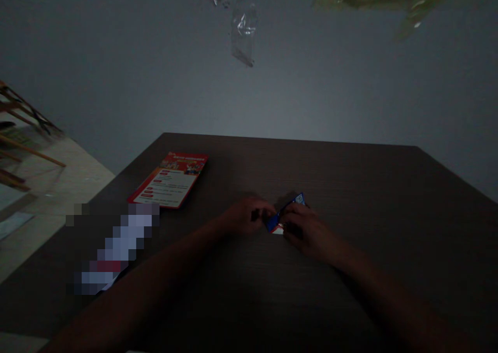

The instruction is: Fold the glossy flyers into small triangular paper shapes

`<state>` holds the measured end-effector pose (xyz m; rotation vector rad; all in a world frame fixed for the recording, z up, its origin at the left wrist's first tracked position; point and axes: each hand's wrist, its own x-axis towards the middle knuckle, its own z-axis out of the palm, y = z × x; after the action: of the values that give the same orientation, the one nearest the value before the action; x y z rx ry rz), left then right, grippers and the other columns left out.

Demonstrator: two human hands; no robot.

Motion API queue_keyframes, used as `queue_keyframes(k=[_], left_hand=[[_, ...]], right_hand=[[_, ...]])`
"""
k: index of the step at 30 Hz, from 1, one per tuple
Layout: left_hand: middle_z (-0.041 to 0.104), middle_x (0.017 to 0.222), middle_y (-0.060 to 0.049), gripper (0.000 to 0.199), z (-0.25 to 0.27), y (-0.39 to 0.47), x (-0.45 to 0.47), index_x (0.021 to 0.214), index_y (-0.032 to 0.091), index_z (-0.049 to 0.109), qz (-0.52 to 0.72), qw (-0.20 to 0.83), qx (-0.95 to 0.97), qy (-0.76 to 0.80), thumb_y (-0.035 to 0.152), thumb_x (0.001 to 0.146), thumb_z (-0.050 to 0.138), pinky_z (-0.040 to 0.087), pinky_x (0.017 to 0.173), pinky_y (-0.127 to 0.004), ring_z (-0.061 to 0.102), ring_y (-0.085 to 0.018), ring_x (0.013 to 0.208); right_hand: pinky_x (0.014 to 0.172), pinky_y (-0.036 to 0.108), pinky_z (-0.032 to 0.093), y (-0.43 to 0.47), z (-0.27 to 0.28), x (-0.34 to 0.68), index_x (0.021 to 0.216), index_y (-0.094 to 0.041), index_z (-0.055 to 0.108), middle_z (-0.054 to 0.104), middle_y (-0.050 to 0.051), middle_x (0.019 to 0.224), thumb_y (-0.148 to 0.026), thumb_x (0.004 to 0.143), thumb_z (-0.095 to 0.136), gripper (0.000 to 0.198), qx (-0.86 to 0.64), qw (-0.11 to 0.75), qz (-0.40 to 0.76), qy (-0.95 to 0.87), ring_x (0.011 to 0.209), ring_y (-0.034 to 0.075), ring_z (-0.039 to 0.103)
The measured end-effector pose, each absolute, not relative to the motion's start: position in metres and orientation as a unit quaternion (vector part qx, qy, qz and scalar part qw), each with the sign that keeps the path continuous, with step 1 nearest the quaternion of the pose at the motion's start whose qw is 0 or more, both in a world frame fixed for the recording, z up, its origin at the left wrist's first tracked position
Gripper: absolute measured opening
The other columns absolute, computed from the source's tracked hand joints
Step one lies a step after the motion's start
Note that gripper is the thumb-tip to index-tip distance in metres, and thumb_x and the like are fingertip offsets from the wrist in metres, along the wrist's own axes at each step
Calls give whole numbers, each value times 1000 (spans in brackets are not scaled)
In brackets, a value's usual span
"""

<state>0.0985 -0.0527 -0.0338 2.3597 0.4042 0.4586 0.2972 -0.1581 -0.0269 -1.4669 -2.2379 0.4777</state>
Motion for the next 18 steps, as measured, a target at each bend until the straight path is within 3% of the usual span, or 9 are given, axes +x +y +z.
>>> queue_keyframes(k=[5,8,18], left_hand=[[58,105,-7,33,-29,-54,97,109,23,61,174,204,957,114,20,77,57,38,87,-32,52,-19,97],[56,107,-7,25,-28,-57,97,103,26,65,160,150,971,92,26,79,59,35,89,-35,50,-20,99],[61,96,-4,19,-20,-68,101,96,31,69,126,135,982,48,35,83,56,30,85,-34,49,-19,94]], right_hand=[[95,47,33,-156,-28,301,98,-23,63,60,5,103,-9,76,56,28,-503,206,154,-825,102,22,53],[92,45,36,-156,-27,302,98,-23,63,61,6,102,-7,76,55,29,-504,198,150,-827,102,22,53],[85,42,39,-156,-29,300,94,-22,64,63,6,98,-18,81,58,15,-517,204,147,-818,97,23,53]])
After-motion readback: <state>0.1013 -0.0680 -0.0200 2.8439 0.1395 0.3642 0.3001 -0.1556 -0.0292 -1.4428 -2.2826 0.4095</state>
